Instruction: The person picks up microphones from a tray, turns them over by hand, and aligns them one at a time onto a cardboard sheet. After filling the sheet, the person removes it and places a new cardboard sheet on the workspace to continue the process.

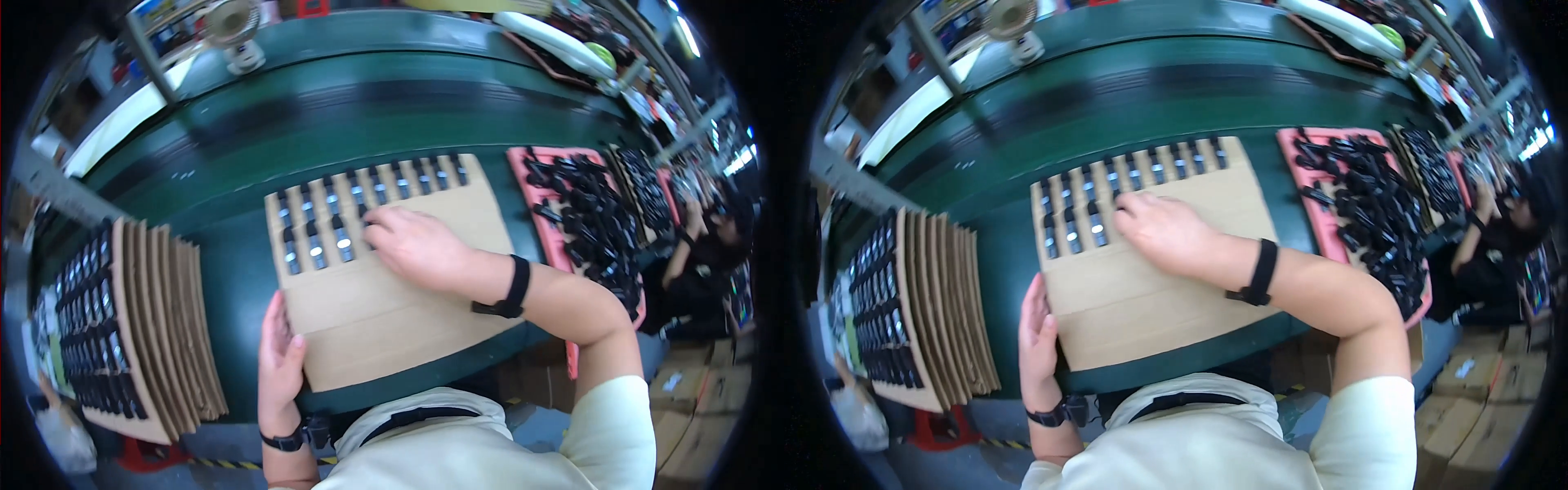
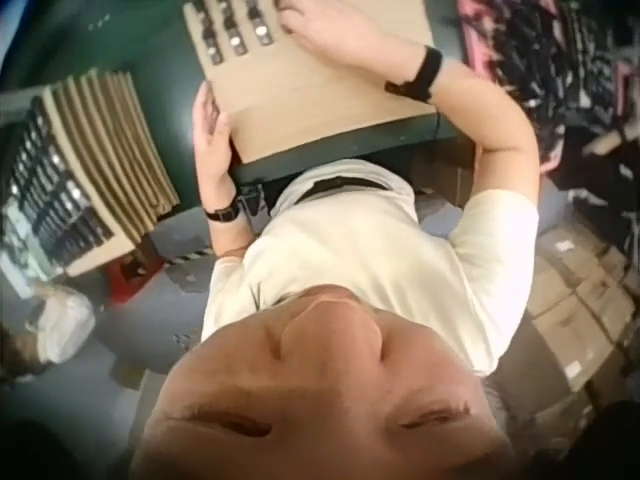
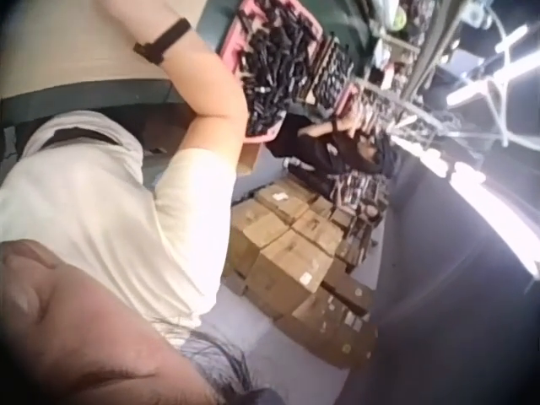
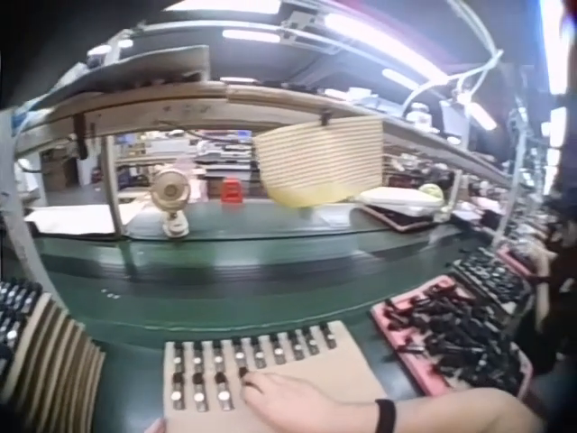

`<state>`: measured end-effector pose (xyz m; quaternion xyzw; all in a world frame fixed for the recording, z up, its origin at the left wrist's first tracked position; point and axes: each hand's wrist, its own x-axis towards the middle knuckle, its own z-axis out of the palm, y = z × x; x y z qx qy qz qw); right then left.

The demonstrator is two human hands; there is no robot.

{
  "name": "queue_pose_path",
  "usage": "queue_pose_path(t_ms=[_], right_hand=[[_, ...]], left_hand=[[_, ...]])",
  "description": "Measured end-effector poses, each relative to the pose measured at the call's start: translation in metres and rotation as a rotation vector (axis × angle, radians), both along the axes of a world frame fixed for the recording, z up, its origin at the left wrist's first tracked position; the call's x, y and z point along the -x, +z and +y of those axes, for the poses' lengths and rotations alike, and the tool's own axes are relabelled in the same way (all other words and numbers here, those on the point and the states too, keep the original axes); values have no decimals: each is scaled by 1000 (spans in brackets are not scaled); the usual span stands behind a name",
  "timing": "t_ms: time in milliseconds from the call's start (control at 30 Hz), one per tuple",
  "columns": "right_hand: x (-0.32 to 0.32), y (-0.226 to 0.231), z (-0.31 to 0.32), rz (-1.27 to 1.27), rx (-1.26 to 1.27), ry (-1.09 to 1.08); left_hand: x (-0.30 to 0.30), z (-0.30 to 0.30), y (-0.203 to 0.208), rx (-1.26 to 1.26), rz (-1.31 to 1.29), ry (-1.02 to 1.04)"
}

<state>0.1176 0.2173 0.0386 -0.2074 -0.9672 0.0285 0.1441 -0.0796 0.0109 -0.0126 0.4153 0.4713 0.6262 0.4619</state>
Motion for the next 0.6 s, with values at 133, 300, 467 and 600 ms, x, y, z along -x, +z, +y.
queue_pose_path(t_ms=[133, 300, 467, 600], right_hand=[[-19, 16, -5, 67, 47, -16], [-88, 30, 6, 51, 118, -265], [-184, 20, 48, -55, 17, -647], [-233, 8, 66, -137, -17, -752]], left_hand=[[3, -1, -11, 33, 65, 53], [-4, 2, -9, 85, 124, 90], [-10, 7, -3, 53, 225, 163], [-11, 6, -11, -14, 383, 418]])
